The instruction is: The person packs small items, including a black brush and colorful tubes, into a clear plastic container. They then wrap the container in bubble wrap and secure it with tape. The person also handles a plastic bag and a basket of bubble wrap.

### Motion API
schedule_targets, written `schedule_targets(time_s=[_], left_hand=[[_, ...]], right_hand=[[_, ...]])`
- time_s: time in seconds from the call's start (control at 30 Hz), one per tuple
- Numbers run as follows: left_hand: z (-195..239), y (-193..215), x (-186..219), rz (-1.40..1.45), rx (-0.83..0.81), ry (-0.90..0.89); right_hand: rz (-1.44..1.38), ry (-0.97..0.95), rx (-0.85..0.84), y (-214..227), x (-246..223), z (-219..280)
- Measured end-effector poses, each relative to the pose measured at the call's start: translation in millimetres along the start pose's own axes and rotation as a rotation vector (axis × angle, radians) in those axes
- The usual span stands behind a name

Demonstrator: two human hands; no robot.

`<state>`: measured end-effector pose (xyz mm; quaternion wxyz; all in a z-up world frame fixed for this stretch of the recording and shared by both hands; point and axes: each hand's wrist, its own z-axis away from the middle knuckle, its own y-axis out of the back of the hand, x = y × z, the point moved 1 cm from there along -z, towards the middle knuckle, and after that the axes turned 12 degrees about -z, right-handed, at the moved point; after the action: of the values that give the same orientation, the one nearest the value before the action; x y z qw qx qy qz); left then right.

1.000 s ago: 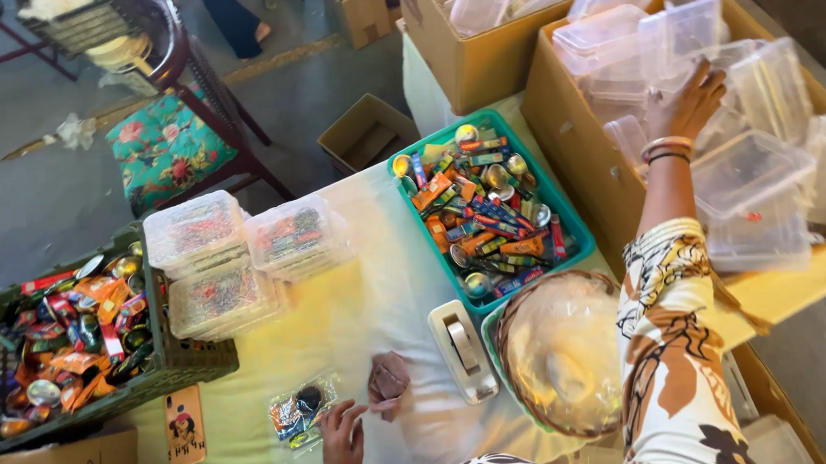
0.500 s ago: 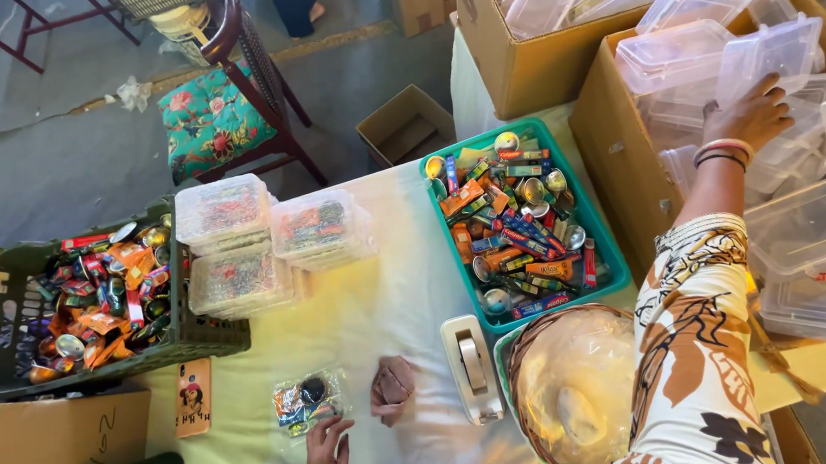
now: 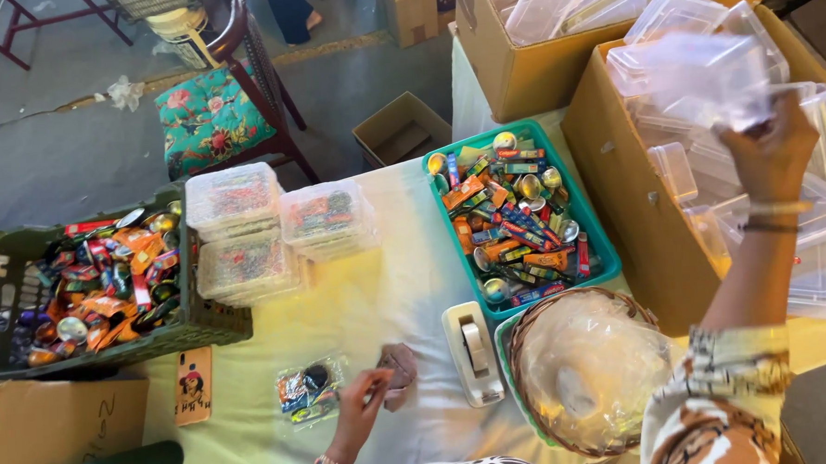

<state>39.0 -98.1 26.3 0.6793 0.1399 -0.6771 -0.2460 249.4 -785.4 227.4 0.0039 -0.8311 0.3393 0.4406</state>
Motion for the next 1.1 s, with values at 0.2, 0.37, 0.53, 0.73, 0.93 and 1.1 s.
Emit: schedule_targets(time_s=[0.2,0.37,0.53,0.73,0.93,1.1], left_hand=[[-13,13,48,0.664,-0.332,0.145],[-13,45,67,1.197,-0.508,0.14],[10,62,-13,1.419,-0.468,0.14],[37,111,-70,1.275,-0.39,0.092],[56,132,-86,1.164,-0.143,0.053],[62,132,-108,0.971,-0.01,0.08]], right_hand=[[-0.178,0.044,-0.457,-70,-213,108],[-0.455,0.049,-0.845,-152,-243,221],[-0.544,-0.153,-1.035,-247,-269,328],[-0.463,-0.012,-0.911,-332,-251,395],[0.188,0.144,-0.917,-388,-169,468],[0.313,-0.096,-0.992,-395,-67,528]])
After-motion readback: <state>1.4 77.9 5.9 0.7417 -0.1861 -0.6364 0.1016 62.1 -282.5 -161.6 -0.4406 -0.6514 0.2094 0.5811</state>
